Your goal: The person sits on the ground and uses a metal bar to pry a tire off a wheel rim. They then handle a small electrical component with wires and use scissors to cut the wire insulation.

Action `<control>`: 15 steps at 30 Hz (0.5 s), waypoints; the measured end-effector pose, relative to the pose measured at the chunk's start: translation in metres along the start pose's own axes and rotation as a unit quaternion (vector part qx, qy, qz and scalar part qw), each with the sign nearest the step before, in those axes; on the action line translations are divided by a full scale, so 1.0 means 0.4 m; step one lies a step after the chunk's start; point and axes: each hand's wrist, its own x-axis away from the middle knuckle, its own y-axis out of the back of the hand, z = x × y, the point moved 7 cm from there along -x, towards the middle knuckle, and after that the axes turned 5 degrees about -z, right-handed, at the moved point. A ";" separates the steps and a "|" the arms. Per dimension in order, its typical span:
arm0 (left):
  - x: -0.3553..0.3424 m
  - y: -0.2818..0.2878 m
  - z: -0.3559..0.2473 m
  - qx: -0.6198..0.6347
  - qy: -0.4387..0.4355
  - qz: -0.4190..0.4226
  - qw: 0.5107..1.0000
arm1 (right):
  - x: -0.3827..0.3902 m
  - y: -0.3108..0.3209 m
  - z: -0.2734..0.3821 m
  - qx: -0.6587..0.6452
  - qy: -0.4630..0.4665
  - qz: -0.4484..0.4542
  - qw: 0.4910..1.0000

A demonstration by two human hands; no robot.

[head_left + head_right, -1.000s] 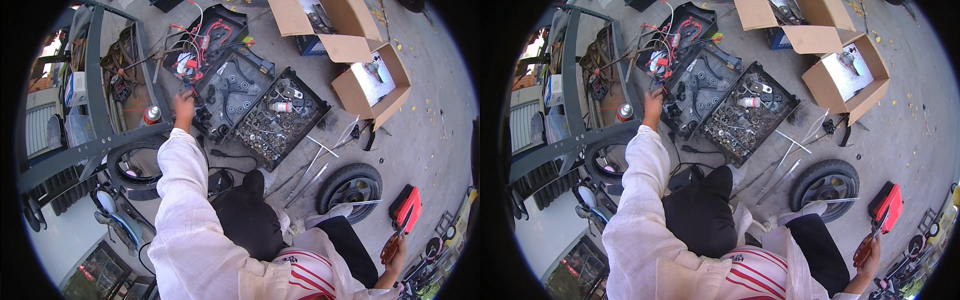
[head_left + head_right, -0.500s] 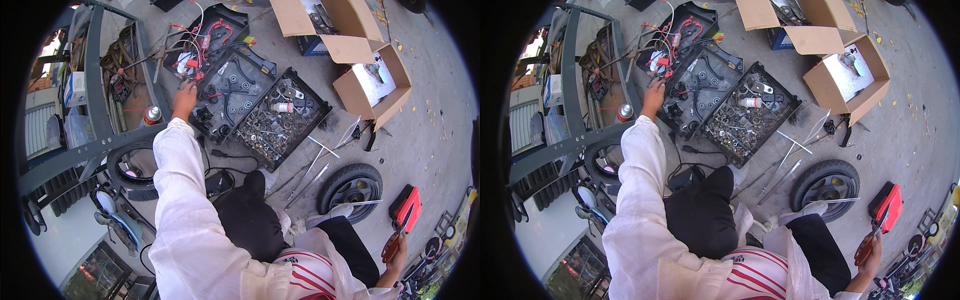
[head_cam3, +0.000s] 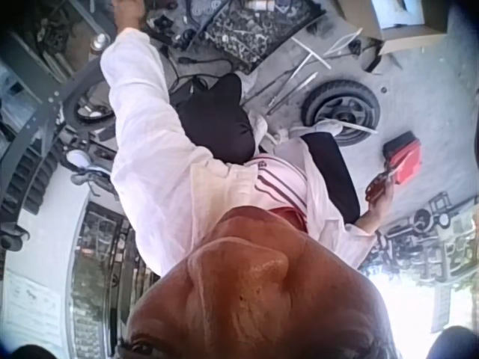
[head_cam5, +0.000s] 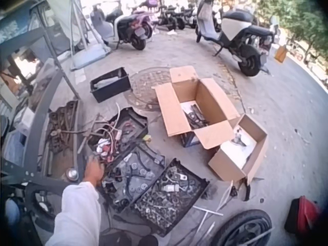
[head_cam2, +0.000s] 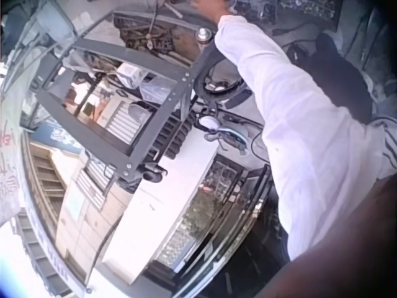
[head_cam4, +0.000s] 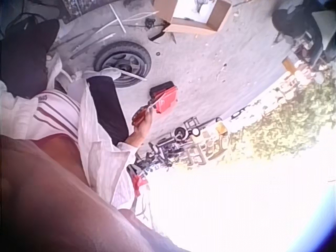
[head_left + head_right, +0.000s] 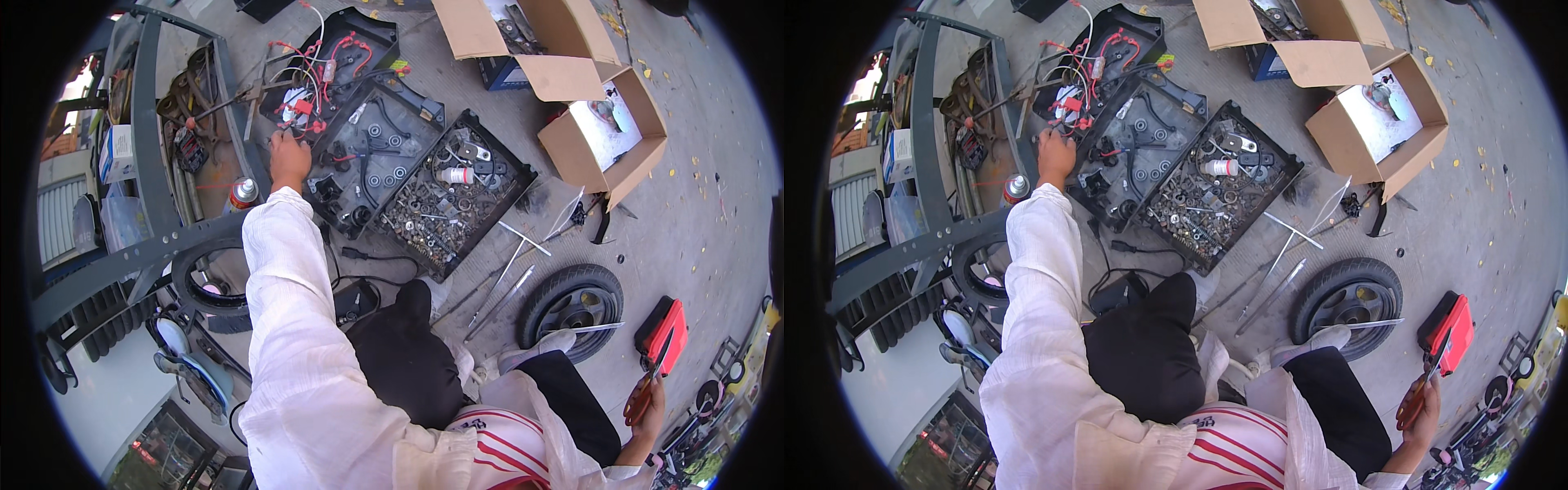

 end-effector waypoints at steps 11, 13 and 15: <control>-0.009 -0.075 -0.055 0.257 0.003 0.125 0.958 | -0.001 -0.007 0.005 0.007 0.001 -0.004 1.000; -0.005 -0.088 -0.080 0.203 -0.004 0.121 0.972 | 0.002 -0.006 0.004 0.008 -0.001 -0.004 1.000; -0.009 -0.090 -0.073 0.162 -0.013 0.084 0.983 | -0.002 -0.005 0.006 0.011 -0.001 0.000 1.000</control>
